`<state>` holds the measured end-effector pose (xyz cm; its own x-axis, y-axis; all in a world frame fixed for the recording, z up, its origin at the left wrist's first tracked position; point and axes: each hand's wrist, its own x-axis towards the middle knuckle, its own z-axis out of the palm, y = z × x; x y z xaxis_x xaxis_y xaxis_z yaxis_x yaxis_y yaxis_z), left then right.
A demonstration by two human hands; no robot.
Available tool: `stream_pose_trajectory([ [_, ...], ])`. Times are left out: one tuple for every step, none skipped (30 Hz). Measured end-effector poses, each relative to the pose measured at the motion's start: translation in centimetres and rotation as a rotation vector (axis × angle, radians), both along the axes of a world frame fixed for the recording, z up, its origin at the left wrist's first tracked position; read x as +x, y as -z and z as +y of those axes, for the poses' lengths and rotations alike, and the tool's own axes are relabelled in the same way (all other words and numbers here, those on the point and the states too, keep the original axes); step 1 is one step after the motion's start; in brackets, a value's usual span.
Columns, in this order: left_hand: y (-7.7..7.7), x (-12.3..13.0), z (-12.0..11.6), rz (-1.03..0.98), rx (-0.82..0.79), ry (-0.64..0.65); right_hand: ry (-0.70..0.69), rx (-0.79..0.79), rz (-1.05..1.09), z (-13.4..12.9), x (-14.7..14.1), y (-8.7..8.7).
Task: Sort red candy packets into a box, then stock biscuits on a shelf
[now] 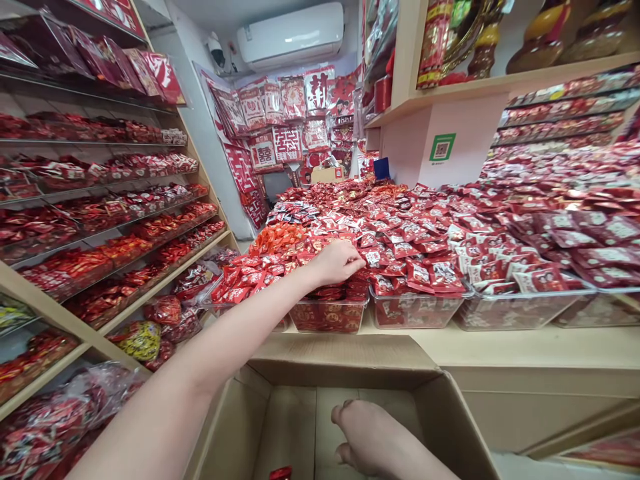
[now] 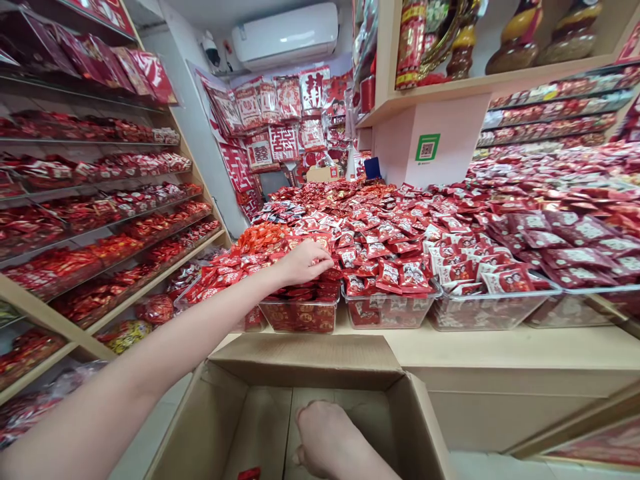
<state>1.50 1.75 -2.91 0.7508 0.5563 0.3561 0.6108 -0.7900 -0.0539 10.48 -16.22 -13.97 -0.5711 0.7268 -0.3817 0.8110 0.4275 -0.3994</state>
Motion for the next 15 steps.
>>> stream_pose_trajectory([
  [-0.5,-0.6,0.0,-0.049,-0.001,-0.028,0.002,-0.002,0.001,0.0,0.0,0.0],
  [-1.0,-1.4,0.0,-0.096,-0.007,-0.076,0.004,-0.005,0.007,0.0,0.0,0.1],
  [-1.4,-2.3,0.0,-0.133,-0.015,-0.138,0.006,-0.005,0.017,0.0,0.0,0.2],
  [-1.8,-3.3,0.1,-0.155,-0.025,-0.202,0.009,-0.003,0.029,0.0,0.1,0.3],
  [-2.1,-4.4,0.2,-0.166,-0.035,-0.253,0.011,-0.003,0.042,0.0,0.1,0.5],
  [-2.2,-5.5,0.2,-0.169,-0.044,-0.288,0.014,-0.005,0.054,0.0,0.1,0.7],
  [-2.3,-6.5,0.0,-0.176,-0.045,-0.314,0.016,-0.009,0.066,0.0,0.1,0.9],
  [-2.2,-7.3,-0.3,-0.19,-0.041,-0.336,0.016,-0.011,0.075,0.0,0.1,1.2],
  [-2.0,-8.0,-1.0,-0.206,-0.032,-0.359,0.016,-0.014,0.08,0.0,0.1,1.5],
  [-1.6,-8.5,-1.9,-0.227,-0.027,-0.381,0.016,-0.014,0.08,0.0,0.1,1.7],
  [-1.1,-8.8,-3.2,-0.252,-0.036,-0.401,0.015,-0.011,0.075,0.0,0.0,2.0],
  [-0.4,-9.1,-4.9,-0.269,-0.071,-0.411,0.012,-0.002,0.071,0.0,-0.1,2.2],
  [0.5,-9.1,-6.9,-0.285,-0.15,-0.409,0.008,0.003,0.059,0.0,-0.2,2.4],
  [1.7,-9.1,-9.0,-0.286,-0.273,-0.396,0.002,0.001,0.038,-0.1,-0.3,2.7],
  [3.1,-9.1,-11.3,-0.226,-0.461,-0.339,-0.006,-0.006,0.013,-0.2,-0.5,2.9],
])
